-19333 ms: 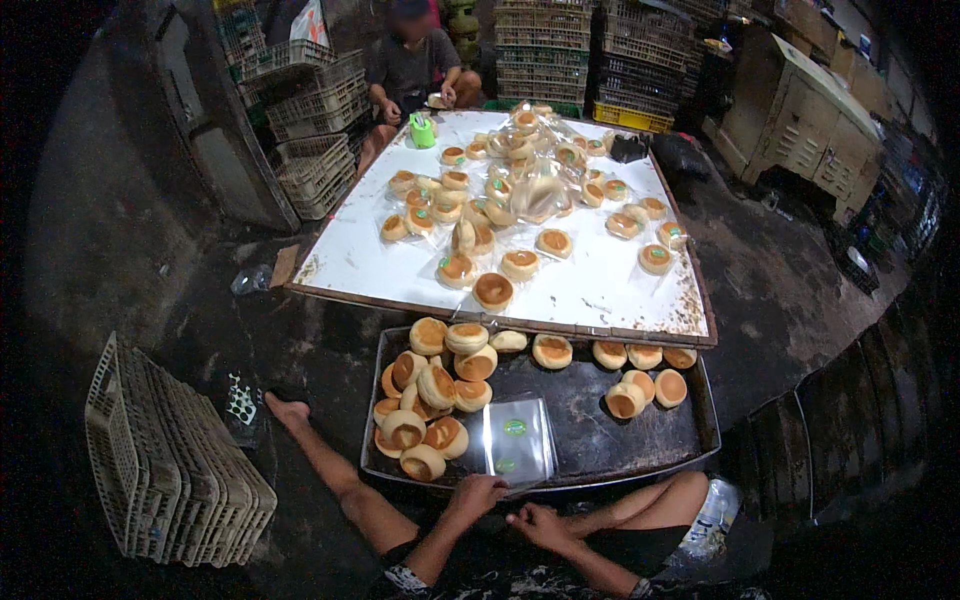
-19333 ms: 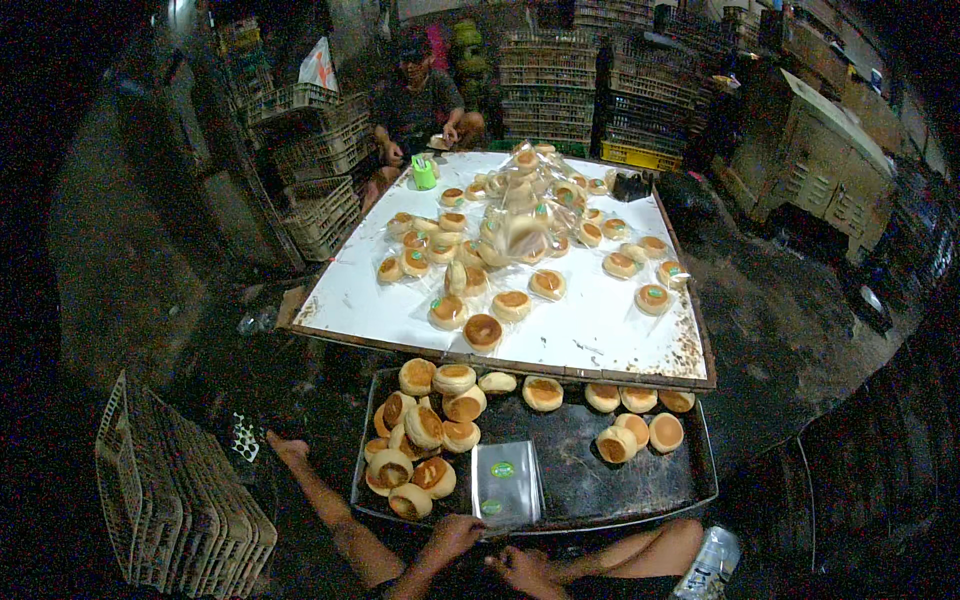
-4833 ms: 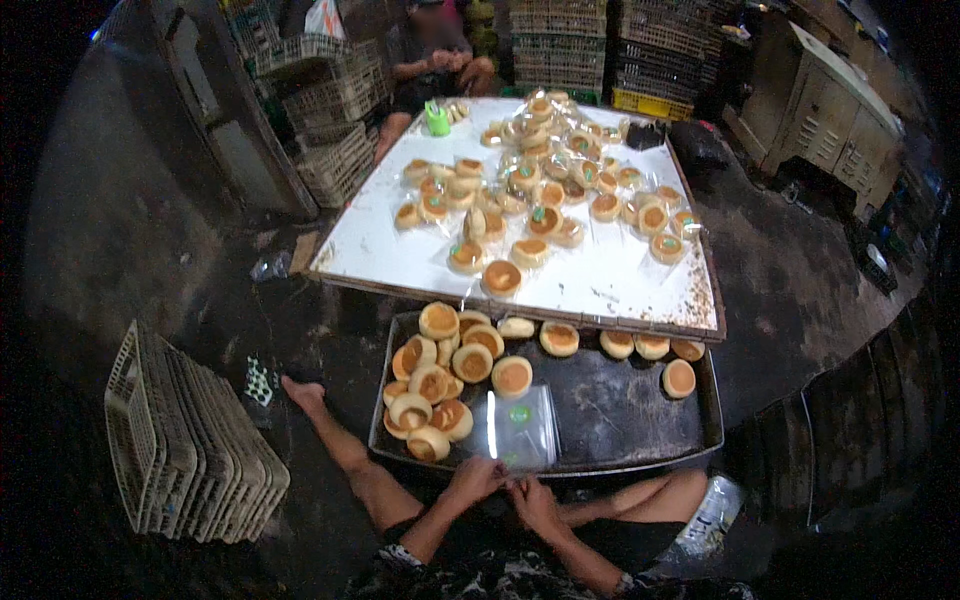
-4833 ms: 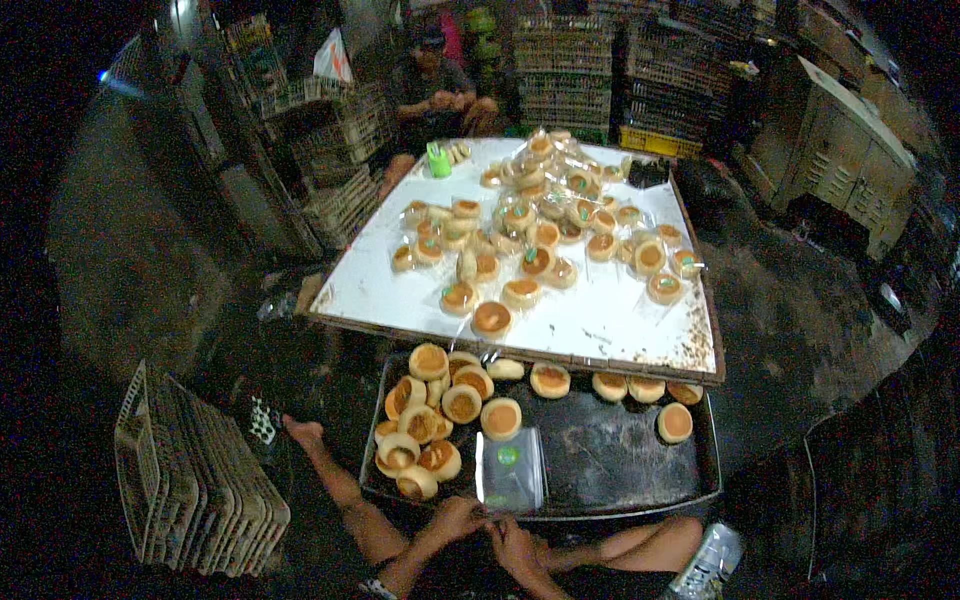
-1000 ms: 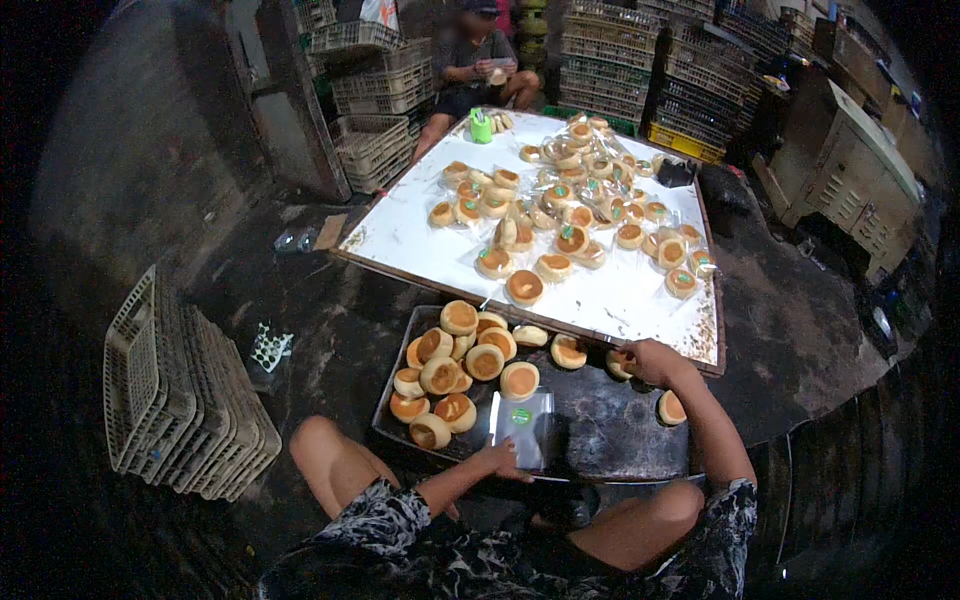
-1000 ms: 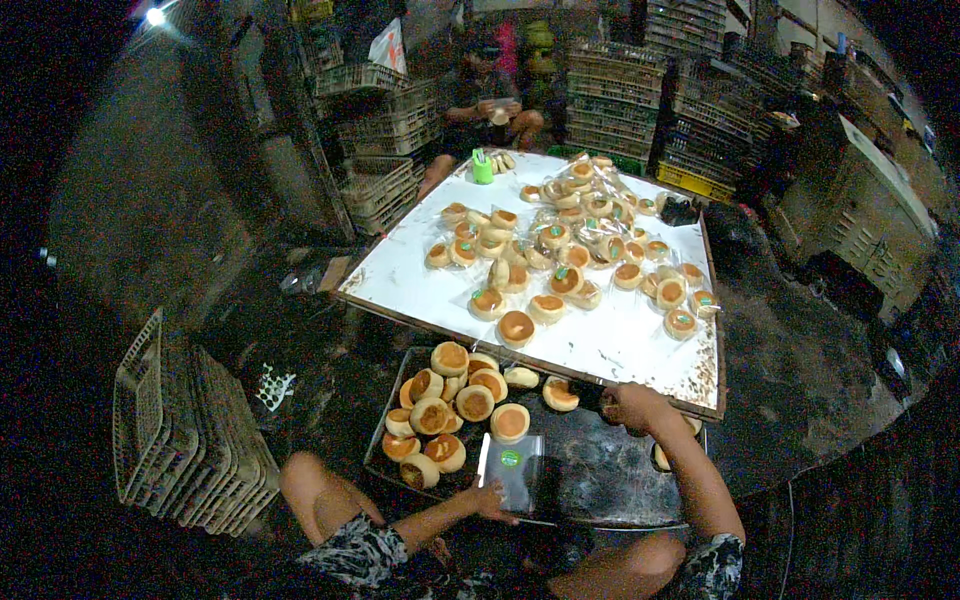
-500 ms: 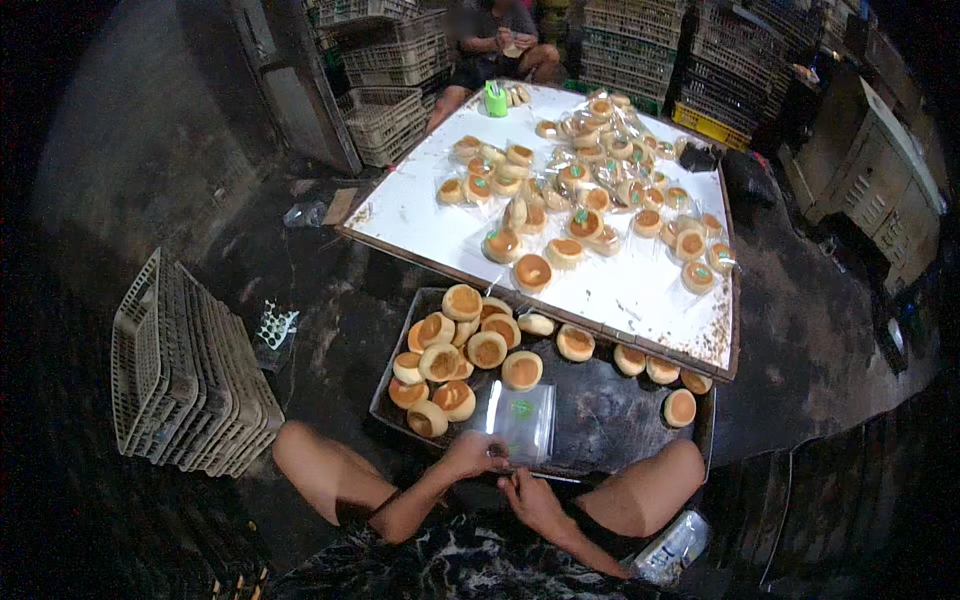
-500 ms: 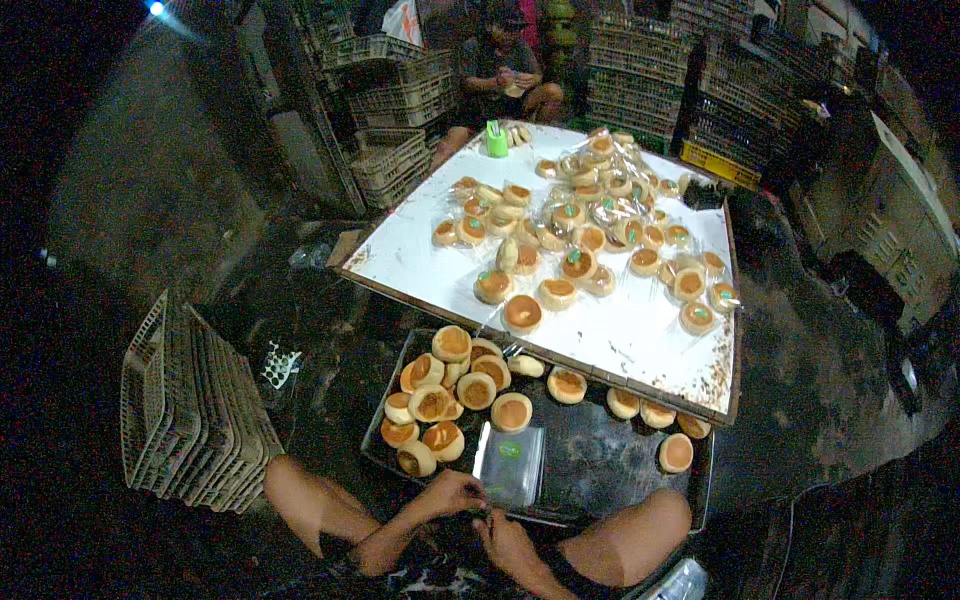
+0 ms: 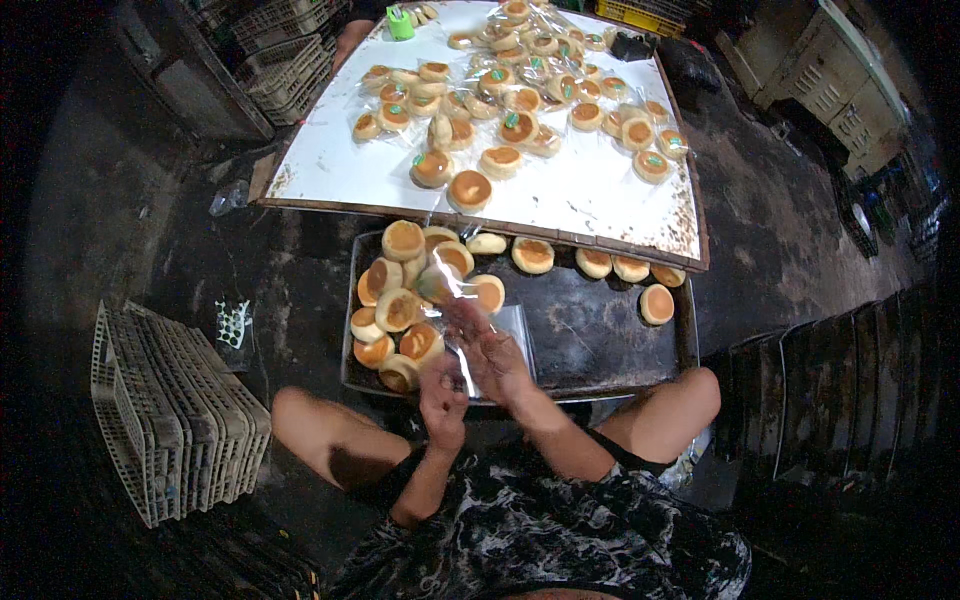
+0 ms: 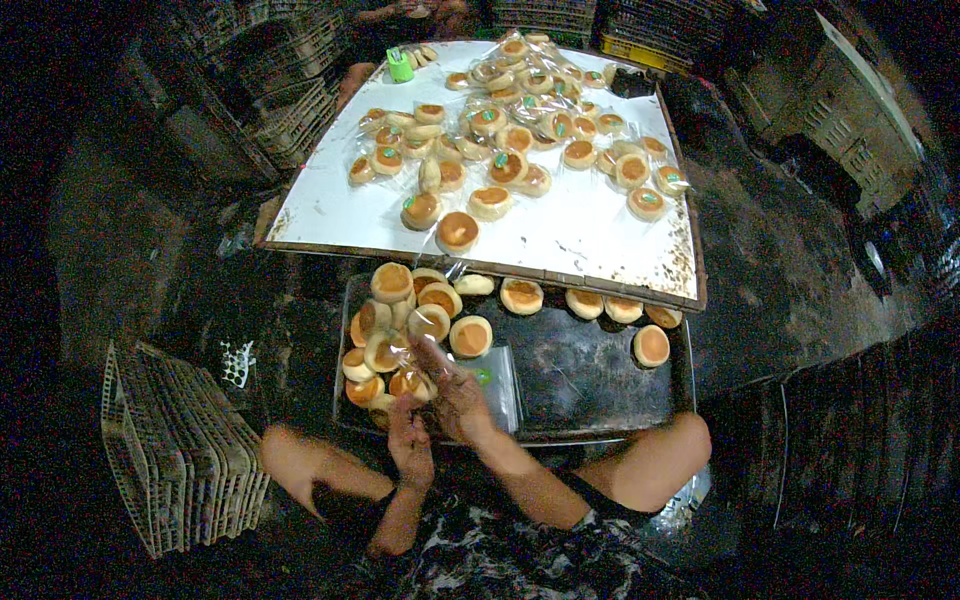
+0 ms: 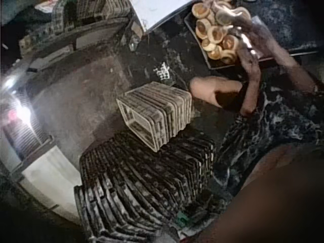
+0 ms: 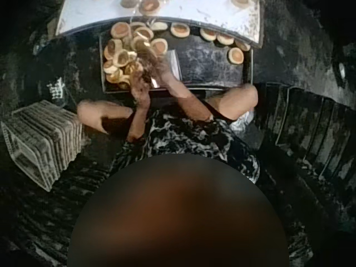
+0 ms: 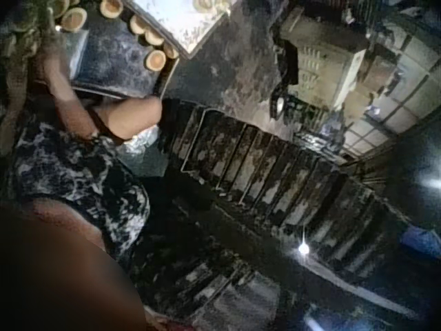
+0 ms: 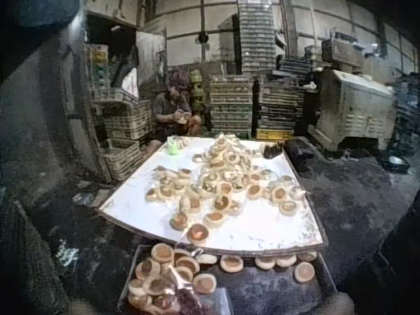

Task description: The person sits on the floor and packages small round buns into clear plastic bags. They pick up a bun, place it in a bag, and seal it before setting it aside on a nearby table. The process is repeated continuously with other workers visible in the background.

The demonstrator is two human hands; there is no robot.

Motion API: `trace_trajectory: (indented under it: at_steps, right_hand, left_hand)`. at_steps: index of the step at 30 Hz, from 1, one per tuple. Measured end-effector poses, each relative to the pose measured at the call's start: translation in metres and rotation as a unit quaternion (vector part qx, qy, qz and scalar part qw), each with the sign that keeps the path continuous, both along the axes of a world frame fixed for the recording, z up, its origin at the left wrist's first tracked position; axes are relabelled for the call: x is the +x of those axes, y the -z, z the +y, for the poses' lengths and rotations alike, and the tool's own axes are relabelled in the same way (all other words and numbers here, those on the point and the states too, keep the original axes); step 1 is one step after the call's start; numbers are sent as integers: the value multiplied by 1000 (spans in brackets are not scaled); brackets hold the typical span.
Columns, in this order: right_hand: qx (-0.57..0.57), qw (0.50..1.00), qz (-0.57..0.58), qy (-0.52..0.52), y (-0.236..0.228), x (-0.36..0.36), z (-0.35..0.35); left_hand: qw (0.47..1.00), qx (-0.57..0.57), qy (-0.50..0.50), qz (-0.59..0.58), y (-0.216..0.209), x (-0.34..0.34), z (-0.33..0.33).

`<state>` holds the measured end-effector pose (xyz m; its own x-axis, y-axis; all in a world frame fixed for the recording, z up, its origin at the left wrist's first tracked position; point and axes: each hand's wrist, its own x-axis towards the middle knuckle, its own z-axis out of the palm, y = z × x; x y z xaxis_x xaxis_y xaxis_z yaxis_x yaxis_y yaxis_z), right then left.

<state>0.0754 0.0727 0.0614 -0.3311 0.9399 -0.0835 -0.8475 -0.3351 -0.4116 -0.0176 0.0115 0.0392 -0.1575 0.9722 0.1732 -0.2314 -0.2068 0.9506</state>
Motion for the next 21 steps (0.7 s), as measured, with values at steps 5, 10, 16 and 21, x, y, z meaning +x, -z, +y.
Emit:
trace_trajectory:
  at_steps: [5, 10, 16, 21]
  right_hand:
    - [-90, 958, 9, -273, 46, -37, -20]
    - [147, 538, -828, -49, 129, 6, 108]
    - [202, 331, -920, 66, 176, 86, 148]
    - [55, 787, -601, 125, 148, 64, 58]
  left_hand:
    - [908, -212, -22, -360, 0, -64, 30]
    - [915, -211, -136, -317, 26, -124, 39]
    - [939, -180, -130, -262, -31, -133, 90]
    - [870, -156, -235, -405, 47, -141, 107]
